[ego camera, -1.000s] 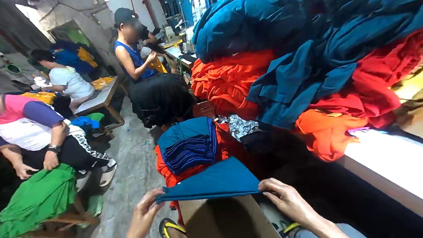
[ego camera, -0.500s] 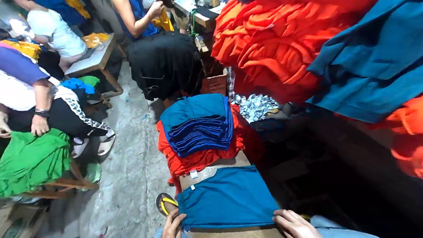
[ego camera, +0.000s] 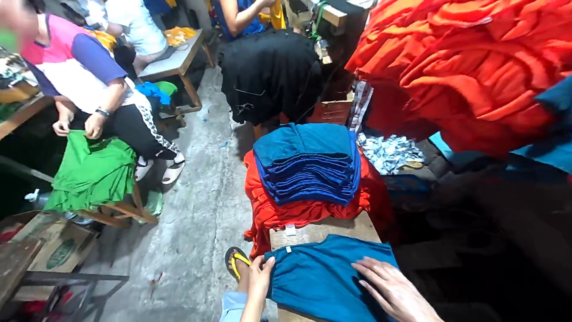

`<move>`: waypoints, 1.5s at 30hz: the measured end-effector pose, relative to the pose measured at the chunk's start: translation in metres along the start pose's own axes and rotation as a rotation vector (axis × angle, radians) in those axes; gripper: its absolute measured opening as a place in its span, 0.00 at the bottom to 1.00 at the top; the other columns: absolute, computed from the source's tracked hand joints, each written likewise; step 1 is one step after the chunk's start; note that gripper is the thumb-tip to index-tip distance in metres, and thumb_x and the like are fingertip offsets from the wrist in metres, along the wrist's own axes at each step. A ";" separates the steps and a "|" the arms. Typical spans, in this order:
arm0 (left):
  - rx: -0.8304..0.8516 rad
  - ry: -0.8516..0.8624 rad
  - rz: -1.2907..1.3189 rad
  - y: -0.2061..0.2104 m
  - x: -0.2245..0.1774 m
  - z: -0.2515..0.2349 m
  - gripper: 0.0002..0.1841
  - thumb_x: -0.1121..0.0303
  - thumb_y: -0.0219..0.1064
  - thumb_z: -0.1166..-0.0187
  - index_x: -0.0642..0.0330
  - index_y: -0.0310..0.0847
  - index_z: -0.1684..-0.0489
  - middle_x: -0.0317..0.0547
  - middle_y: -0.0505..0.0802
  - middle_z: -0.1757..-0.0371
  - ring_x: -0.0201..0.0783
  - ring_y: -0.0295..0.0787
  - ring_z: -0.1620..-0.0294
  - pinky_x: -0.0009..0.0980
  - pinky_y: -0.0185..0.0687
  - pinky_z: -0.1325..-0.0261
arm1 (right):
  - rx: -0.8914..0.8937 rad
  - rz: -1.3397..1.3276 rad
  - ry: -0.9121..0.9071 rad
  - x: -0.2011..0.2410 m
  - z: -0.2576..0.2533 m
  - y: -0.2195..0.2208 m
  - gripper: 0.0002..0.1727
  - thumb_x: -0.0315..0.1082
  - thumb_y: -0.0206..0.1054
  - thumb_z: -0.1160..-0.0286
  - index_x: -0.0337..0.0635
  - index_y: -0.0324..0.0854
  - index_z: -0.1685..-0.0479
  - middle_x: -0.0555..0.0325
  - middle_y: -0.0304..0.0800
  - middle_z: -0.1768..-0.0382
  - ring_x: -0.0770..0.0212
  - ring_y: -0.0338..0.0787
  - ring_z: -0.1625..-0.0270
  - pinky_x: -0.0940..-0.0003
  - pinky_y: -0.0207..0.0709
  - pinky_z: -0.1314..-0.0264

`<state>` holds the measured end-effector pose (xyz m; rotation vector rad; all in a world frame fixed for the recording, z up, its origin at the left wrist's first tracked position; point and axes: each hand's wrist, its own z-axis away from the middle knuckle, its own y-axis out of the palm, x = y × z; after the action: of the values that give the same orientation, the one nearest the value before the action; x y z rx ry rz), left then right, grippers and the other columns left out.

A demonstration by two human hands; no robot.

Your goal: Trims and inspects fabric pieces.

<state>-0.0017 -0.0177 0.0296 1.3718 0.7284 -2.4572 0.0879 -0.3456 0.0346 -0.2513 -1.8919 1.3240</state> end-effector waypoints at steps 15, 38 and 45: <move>0.032 -0.057 0.184 0.010 0.040 -0.005 0.24 0.63 0.48 0.08 0.73 0.69 0.23 0.66 0.84 0.32 0.47 0.83 0.31 0.45 0.77 0.26 | 0.016 0.239 0.178 0.005 -0.038 0.067 0.41 0.66 0.38 0.14 0.52 0.67 0.11 0.55 0.65 0.11 0.36 0.62 0.10 0.12 0.37 0.22; 0.277 1.165 -0.914 0.193 -0.023 0.009 0.24 0.55 0.58 0.15 0.52 0.83 0.24 0.55 0.81 0.20 0.63 0.73 0.17 0.76 0.53 0.20 | 0.056 -0.020 0.281 0.062 0.098 0.058 0.35 0.52 0.62 0.18 0.48 0.70 0.13 0.52 0.65 0.11 0.40 0.64 0.10 0.22 0.49 0.17; 0.325 1.098 -1.100 0.193 -0.017 0.002 0.30 0.45 0.40 0.10 0.40 0.69 0.12 0.50 0.66 0.08 0.59 0.54 0.07 0.76 0.36 0.16 | -0.147 -0.158 0.342 0.052 0.121 0.046 0.30 0.44 0.63 0.19 0.45 0.76 0.18 0.47 0.75 0.18 0.38 0.72 0.15 0.29 0.59 0.17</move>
<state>0.0888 -0.1833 -0.0152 3.1719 1.7000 -2.2497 -0.0432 -0.3814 0.0041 -0.3697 -1.6808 0.9694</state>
